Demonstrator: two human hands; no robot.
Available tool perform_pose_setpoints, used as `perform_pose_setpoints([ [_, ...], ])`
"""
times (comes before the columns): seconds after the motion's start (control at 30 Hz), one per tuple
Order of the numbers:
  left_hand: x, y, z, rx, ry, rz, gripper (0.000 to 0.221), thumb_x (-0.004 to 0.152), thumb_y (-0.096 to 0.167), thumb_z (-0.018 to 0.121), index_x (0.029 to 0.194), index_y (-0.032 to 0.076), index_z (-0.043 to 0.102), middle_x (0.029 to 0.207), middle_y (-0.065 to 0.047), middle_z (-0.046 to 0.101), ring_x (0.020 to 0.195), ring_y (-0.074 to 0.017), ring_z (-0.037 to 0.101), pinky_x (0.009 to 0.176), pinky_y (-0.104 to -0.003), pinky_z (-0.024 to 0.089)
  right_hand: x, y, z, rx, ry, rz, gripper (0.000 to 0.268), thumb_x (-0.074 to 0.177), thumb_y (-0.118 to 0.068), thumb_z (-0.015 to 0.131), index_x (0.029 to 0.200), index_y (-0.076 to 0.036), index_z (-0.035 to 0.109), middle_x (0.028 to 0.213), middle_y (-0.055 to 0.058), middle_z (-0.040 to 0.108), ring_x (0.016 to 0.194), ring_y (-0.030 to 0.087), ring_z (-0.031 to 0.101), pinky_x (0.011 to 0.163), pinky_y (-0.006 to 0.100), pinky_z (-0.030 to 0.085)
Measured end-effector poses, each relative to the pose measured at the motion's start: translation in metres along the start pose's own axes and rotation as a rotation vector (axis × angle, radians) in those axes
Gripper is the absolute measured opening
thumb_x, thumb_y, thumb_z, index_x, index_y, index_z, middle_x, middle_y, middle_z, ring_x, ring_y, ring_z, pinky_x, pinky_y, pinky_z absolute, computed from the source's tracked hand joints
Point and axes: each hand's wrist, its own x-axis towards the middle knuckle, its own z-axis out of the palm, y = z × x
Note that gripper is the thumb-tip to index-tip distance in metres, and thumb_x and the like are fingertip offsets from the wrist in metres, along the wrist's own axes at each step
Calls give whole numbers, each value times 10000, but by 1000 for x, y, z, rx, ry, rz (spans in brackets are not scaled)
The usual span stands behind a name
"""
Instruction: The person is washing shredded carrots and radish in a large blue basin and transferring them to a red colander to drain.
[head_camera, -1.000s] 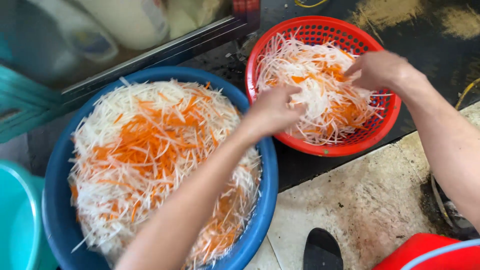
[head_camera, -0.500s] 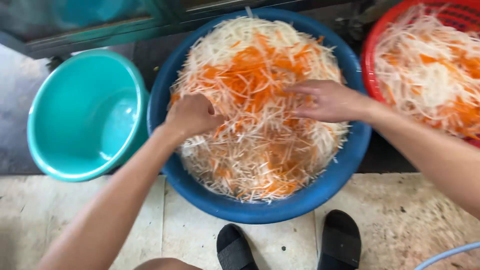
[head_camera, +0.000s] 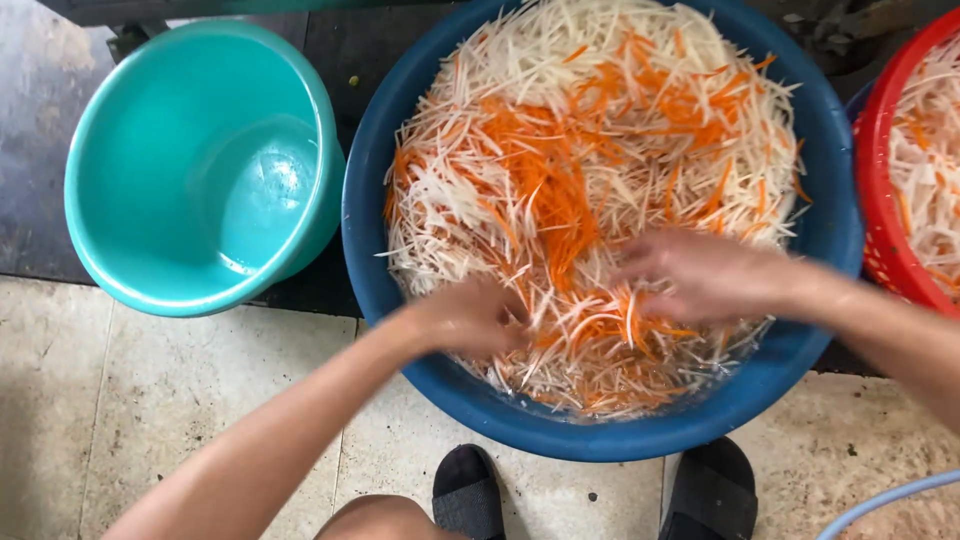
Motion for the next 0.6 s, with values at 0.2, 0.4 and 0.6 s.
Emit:
perform_pose_setpoints([
  [0.2, 31, -24, -44, 283, 849, 212, 591, 751, 346, 797, 1284, 126, 667, 1239, -176, 656, 1105, -381, 625, 914, -497, 548, 71, -37, -35, 39, 444, -42, 592, 901, -355, 698, 1413, -94, 556, 1427, 180, 568, 1313, 360, 550, 1115, 509, 434],
  [0.4, 52, -16, 23, 500, 314, 238, 544, 878, 351, 732, 1328, 79, 594, 1439, -236, 461, 1323, -474, 443, 1052, -570, 455, 25, -35, 26, -252, 97, 227, 516, 787, -161, 657, 1295, -253, 666, 1377, 76, 588, 1264, 291, 555, 962, 472, 532],
  [0.6, 21, -9, -10, 424, 160, 210, 519, 892, 503, 613, 1321, 218, 684, 1289, -167, 746, 1260, -353, 680, 1065, -517, 534, -59, 6, 30, -279, 214, 546, 524, 809, -273, 702, 1332, -304, 689, 1442, 89, 596, 1321, 370, 535, 1159, 474, 453],
])
